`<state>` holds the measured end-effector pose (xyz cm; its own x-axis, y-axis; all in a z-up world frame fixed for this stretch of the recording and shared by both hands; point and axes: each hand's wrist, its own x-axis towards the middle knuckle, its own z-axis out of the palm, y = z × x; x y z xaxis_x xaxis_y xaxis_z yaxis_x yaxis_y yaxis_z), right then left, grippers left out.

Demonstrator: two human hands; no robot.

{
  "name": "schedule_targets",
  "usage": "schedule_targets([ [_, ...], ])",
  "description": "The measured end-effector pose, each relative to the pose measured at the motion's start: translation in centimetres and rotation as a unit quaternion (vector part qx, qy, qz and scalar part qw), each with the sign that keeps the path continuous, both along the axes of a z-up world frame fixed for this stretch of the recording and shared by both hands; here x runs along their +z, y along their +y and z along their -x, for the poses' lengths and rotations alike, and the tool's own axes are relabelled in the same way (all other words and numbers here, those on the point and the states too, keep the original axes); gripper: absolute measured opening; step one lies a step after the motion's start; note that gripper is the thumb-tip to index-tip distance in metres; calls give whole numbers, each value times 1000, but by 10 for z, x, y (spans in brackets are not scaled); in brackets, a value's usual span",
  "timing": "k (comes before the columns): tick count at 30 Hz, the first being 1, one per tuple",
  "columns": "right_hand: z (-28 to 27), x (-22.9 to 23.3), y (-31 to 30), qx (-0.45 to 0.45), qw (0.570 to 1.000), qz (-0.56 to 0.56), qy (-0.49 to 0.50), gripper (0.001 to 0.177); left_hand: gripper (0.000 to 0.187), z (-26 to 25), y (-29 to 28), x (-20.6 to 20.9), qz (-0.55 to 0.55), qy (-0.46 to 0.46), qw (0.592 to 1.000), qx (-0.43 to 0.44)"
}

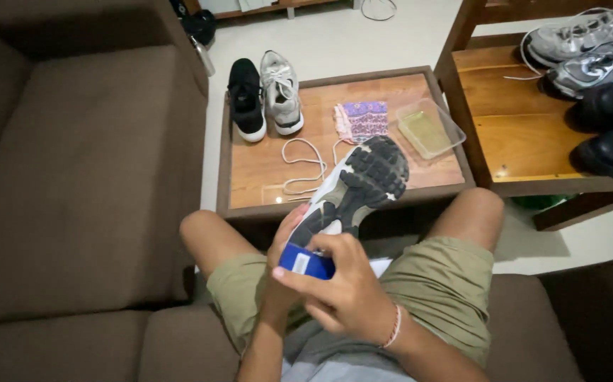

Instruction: Cleaning a white sneaker using a brush and cleaning solution.

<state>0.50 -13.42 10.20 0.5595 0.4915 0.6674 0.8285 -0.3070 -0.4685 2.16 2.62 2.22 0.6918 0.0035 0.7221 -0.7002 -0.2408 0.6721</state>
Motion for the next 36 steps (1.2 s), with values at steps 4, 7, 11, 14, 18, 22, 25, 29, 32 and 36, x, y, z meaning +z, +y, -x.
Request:
schedule_targets([
  [4,-50,-26,-35,-168,982,0,-86,53,41,0,-6,-14,155,13,987,-44],
  [7,-72,-27,-49,-212,973,-67,-60,51,41,6,-10,0,212,33,976,-45],
  [11,-27,6,-25,-150,987,-51,-36,41,47,3,1,-9,76,-15,996,-50],
  [14,-63,-14,-53,-237,966,-51,-93,50,48,13,-4,-6,162,17,983,-80],
  [18,-104,-27,-80,-322,940,-104,-25,39,48,14,2,-28,254,72,948,-177],
  [22,-83,-25,-70,-210,971,-99,54,42,57,3,0,-41,445,243,841,-187],
  [25,-79,-25,-66,-190,981,-41,-6,48,58,2,0,-49,486,273,810,-183],
  [29,-140,-52,-88,-317,937,-121,83,41,55,12,2,-50,467,194,820,-268],
  [32,-133,-48,-89,-267,947,-155,94,33,53,11,1,-55,484,193,816,-250],
  [36,-81,-33,-66,-140,980,-101,102,38,67,2,-9,-30,246,186,950,-43],
])
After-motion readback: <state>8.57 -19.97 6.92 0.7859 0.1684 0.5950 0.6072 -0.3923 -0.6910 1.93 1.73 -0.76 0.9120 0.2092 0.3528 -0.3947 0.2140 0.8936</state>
